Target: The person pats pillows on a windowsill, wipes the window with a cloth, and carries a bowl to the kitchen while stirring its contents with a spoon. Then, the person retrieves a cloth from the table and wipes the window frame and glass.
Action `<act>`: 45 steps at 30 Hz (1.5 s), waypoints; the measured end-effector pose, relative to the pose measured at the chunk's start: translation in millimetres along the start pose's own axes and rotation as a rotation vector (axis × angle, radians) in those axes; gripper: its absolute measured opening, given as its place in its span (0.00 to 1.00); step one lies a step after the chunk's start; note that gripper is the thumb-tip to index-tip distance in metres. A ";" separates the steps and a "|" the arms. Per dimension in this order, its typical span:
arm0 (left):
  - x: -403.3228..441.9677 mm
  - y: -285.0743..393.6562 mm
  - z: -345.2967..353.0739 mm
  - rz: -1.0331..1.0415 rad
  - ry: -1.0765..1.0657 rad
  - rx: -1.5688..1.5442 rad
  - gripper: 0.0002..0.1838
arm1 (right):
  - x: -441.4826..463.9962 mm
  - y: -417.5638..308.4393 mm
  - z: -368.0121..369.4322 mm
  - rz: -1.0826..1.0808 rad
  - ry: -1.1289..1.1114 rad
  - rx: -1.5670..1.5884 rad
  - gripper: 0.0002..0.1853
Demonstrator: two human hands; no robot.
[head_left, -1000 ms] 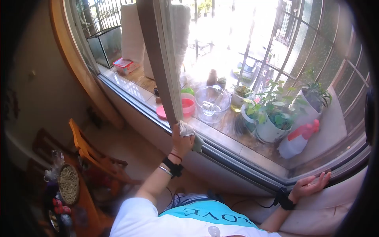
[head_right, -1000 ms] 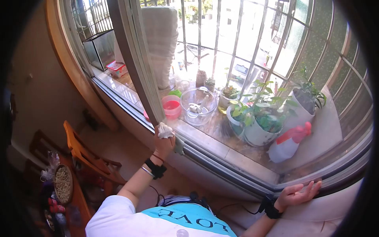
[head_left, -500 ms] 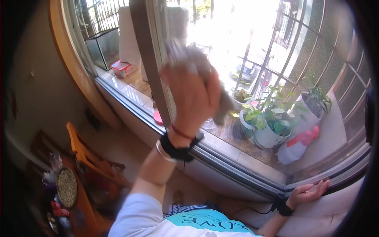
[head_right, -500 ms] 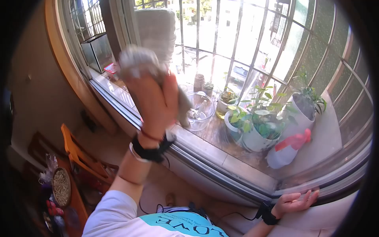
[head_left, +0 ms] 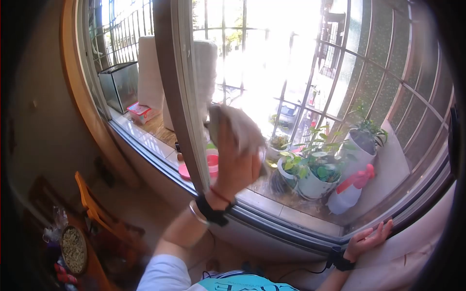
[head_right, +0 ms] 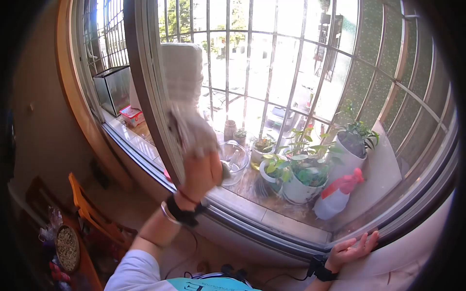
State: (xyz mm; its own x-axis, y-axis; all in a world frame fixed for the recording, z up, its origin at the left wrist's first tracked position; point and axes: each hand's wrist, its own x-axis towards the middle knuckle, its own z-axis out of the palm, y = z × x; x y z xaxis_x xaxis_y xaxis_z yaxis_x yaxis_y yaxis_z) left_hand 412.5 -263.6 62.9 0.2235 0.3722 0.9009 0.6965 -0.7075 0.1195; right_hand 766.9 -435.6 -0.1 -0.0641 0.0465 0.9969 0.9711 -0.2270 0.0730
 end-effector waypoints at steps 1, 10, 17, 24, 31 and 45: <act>51.9 14.8 -26.3 0.117 0.207 0.075 0.19 | 1.2 -1.6 -0.3 -0.003 -0.003 0.006 0.16; 158.7 57.9 -60.5 0.329 0.426 0.042 0.24 | -4.2 -0.1 0.1 0.041 -0.027 0.021 0.17; 72.9 55.6 -31.9 0.374 0.178 0.159 0.16 | -2.4 2.5 -5.2 0.014 -0.087 0.020 0.17; 232.8 50.1 -89.3 0.728 0.420 0.184 0.20 | -3.5 3.1 -1.8 -0.003 -0.059 -0.002 0.19; 247.1 66.8 -120.7 0.716 0.259 -0.181 0.19 | 71.5 -25.8 -39.1 0.262 -0.157 0.205 0.11; 251.2 119.5 -137.2 0.972 0.163 -0.418 0.21 | 352.1 -127.9 -25.5 0.184 -0.234 0.895 0.18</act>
State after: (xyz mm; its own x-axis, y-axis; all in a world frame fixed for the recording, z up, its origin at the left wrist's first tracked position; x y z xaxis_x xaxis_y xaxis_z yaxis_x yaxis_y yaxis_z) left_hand 458.3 -337.1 360.7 0.4411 -0.5253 0.7276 -0.0273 -0.8183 -0.5742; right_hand 614.3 -415.0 342.4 0.0614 0.3009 0.9517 0.7834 0.5763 -0.2327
